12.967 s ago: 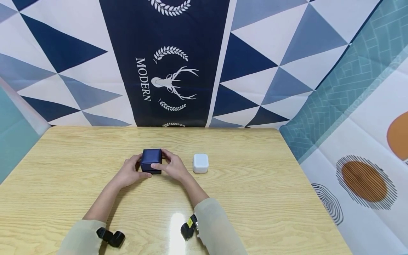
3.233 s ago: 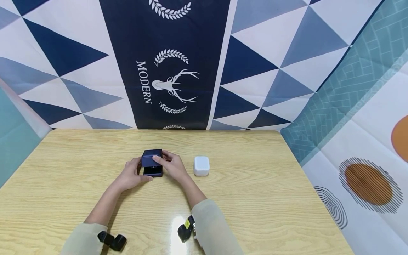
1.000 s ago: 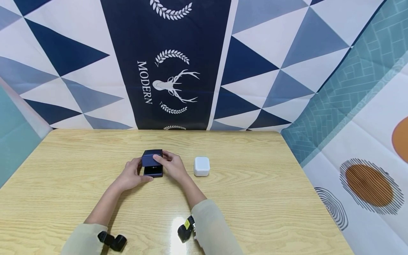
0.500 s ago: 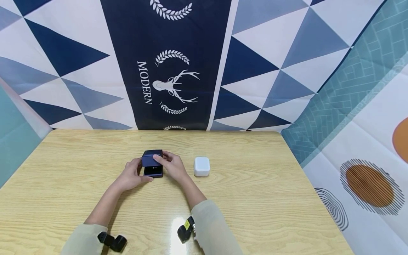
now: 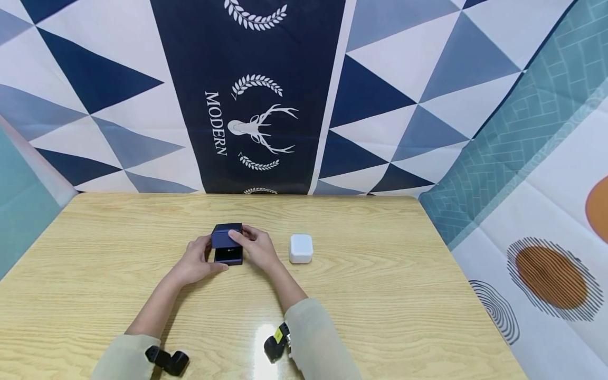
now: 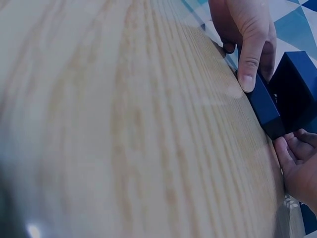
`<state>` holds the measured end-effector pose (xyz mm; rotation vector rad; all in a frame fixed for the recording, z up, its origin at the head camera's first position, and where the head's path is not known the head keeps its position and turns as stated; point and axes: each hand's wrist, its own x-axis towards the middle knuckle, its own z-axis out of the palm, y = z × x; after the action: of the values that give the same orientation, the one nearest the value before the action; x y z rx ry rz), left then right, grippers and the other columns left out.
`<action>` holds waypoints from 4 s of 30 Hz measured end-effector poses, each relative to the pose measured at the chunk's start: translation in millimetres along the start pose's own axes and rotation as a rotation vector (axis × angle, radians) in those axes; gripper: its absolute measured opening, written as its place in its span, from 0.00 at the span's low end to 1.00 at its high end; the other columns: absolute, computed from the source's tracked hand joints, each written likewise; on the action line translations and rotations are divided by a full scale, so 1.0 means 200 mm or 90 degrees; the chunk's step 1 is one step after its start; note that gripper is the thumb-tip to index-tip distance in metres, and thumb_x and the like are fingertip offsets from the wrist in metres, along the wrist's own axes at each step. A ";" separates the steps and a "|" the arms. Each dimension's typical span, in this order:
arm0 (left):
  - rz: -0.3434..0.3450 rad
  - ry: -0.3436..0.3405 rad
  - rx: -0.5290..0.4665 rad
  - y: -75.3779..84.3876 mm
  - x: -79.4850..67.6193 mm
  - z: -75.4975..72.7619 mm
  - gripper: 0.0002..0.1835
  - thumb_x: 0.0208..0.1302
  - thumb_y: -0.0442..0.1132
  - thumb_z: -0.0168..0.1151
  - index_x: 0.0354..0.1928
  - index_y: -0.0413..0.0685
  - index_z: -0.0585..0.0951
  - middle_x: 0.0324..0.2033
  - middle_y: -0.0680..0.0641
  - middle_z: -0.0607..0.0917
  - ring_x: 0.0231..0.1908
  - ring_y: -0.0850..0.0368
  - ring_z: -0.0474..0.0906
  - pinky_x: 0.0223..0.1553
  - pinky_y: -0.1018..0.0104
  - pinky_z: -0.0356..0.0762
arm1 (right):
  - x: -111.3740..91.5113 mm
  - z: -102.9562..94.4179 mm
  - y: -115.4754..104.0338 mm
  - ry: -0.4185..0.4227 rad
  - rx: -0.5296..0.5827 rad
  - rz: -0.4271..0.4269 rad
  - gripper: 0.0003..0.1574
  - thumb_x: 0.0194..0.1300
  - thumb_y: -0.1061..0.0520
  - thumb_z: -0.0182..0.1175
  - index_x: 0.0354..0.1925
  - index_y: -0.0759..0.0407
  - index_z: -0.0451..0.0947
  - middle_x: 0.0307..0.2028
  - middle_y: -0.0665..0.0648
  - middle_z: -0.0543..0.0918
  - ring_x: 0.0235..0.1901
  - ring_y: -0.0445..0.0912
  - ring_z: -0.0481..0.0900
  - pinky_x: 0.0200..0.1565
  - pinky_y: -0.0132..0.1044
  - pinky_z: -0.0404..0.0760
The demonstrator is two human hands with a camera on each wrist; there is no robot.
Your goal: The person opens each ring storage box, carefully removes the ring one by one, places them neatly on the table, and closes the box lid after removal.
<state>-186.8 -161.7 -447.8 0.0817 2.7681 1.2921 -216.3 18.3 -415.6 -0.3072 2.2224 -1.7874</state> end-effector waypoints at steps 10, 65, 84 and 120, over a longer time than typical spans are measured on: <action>0.006 0.001 0.004 0.00 0.00 0.00 0.45 0.49 0.41 0.72 0.67 0.36 0.61 0.63 0.34 0.66 0.57 0.41 0.60 0.60 0.44 0.59 | -0.01 0.00 -0.02 0.002 -0.005 0.006 0.38 0.66 0.47 0.55 0.65 0.68 0.63 0.60 0.66 0.73 0.62 0.54 0.70 0.63 0.45 0.66; 0.007 0.000 0.008 -0.01 0.01 0.00 0.45 0.49 0.41 0.73 0.67 0.36 0.60 0.63 0.34 0.66 0.57 0.41 0.60 0.60 0.43 0.58 | 0.12 0.02 0.15 0.025 0.020 0.000 0.41 0.60 0.37 0.58 0.61 0.62 0.70 0.53 0.60 0.80 0.53 0.47 0.78 0.57 0.41 0.73; 0.012 0.000 0.007 -0.01 0.01 0.00 0.46 0.49 0.41 0.73 0.67 0.36 0.60 0.63 0.34 0.66 0.58 0.40 0.59 0.60 0.43 0.58 | 0.01 0.00 -0.01 0.005 0.021 0.007 0.34 0.66 0.48 0.54 0.62 0.69 0.67 0.56 0.66 0.77 0.55 0.53 0.76 0.56 0.41 0.74; 0.014 0.007 0.006 -0.02 0.01 0.01 0.45 0.48 0.41 0.73 0.67 0.36 0.61 0.62 0.34 0.67 0.59 0.40 0.59 0.61 0.42 0.57 | 0.01 0.01 -0.03 0.020 0.028 0.027 0.34 0.65 0.45 0.56 0.61 0.67 0.69 0.57 0.64 0.77 0.54 0.51 0.76 0.56 0.45 0.74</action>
<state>-189.0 -162.7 -451.2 0.1060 2.7900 1.2889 -217.6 14.2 -409.4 -0.2228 2.1900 -1.8274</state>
